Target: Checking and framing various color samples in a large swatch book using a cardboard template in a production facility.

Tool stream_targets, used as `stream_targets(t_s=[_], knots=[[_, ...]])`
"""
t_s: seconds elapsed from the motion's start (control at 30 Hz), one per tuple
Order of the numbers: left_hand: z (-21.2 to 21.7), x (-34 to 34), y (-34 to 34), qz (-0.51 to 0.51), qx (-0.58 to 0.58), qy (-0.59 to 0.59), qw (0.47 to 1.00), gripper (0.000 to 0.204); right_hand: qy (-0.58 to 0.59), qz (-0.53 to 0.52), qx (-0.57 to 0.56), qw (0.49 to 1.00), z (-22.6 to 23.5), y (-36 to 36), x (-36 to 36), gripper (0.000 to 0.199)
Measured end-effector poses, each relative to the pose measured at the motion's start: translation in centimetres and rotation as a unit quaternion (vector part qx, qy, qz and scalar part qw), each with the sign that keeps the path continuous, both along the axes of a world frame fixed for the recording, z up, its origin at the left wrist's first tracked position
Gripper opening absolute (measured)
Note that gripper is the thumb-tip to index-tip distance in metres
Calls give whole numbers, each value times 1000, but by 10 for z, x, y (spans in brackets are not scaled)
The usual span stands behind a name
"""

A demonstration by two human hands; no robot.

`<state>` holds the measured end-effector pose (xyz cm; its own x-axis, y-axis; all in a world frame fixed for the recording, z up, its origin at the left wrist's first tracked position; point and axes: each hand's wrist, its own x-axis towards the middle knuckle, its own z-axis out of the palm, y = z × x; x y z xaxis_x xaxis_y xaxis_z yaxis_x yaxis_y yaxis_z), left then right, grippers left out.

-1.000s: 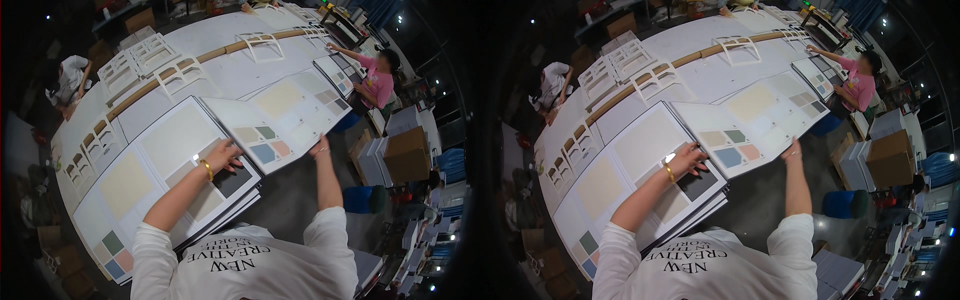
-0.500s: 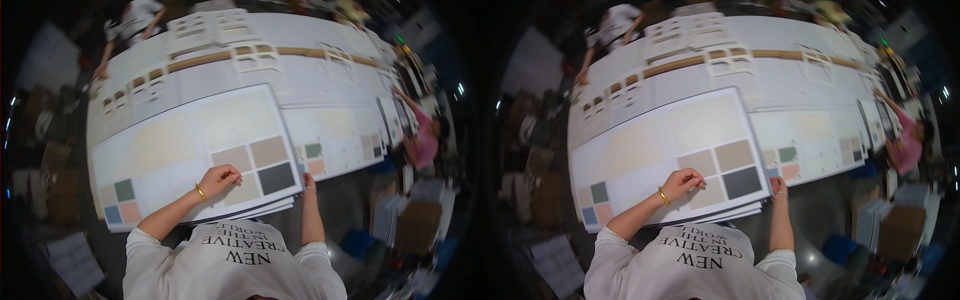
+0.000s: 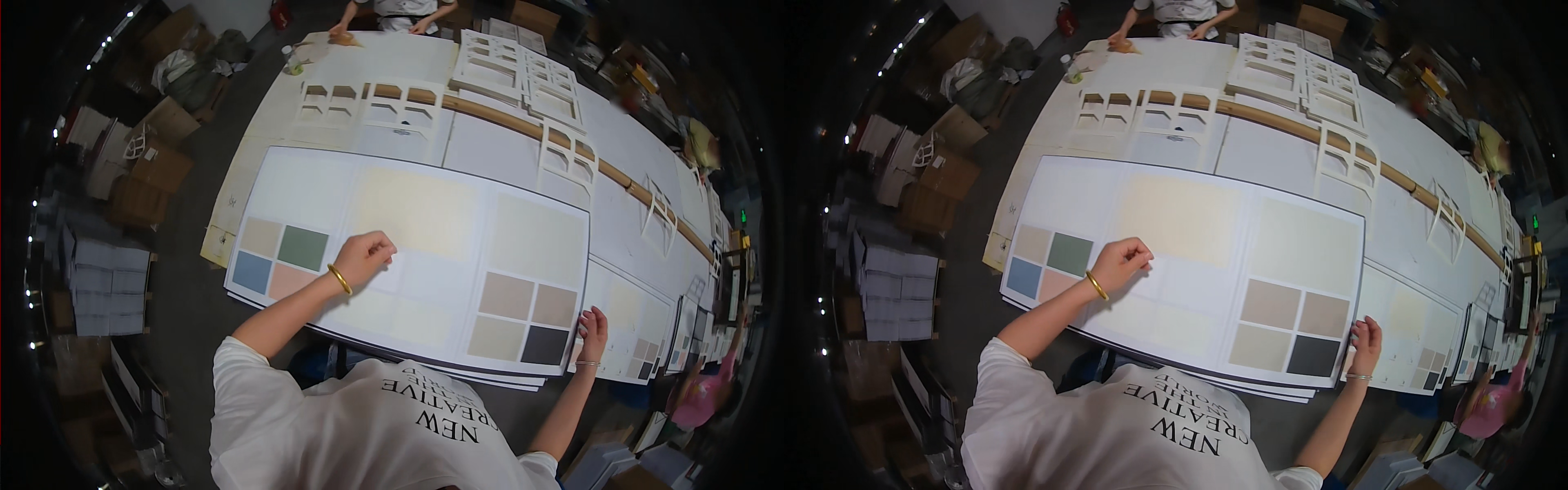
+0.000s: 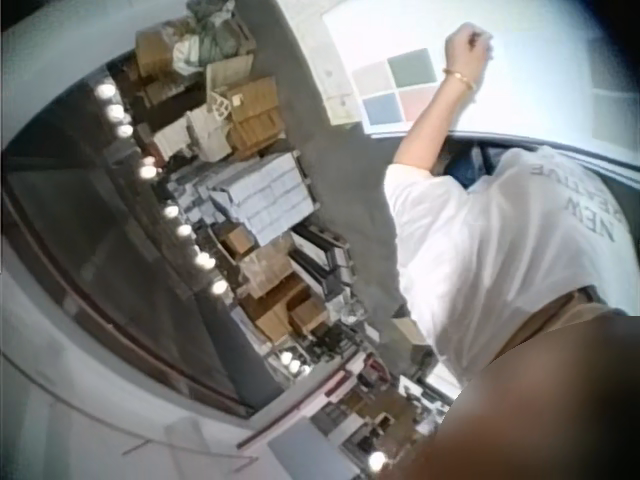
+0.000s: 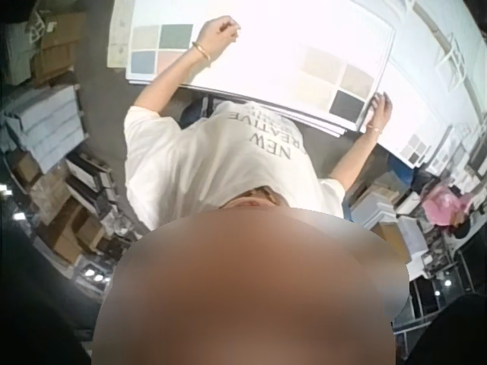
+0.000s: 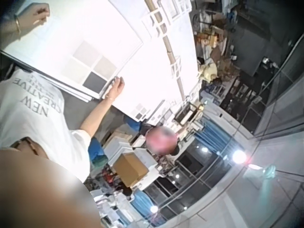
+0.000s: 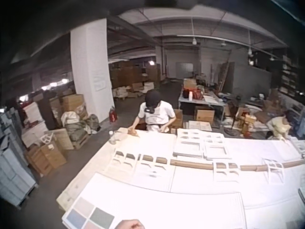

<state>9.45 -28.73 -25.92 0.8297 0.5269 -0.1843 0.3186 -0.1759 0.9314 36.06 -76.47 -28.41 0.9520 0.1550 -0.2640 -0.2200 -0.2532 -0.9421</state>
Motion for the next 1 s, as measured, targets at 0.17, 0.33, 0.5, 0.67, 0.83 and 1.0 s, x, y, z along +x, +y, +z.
stream_targets(t_s=[0.17,0.33,0.5,0.67,0.83,1.0], knots=[[17,-15,90,-19,58,-6,998,26,-161,210,-178,948,38,141,-79,31],[14,-22,183,21,86,-47,995,15,-331,342,-342,810,40,222,-179,58],[-9,6,273,-5,146,-30,989,15,-264,333,-449,786,25,244,-252,71],[-63,113,349,-69,299,-36,951,15,-324,277,-484,764,15,252,-259,68],[-130,227,363,-165,417,127,885,40,-315,283,-480,768,18,255,-261,66],[-185,282,357,-177,378,288,862,53,-312,265,-487,772,11,249,-267,64]])
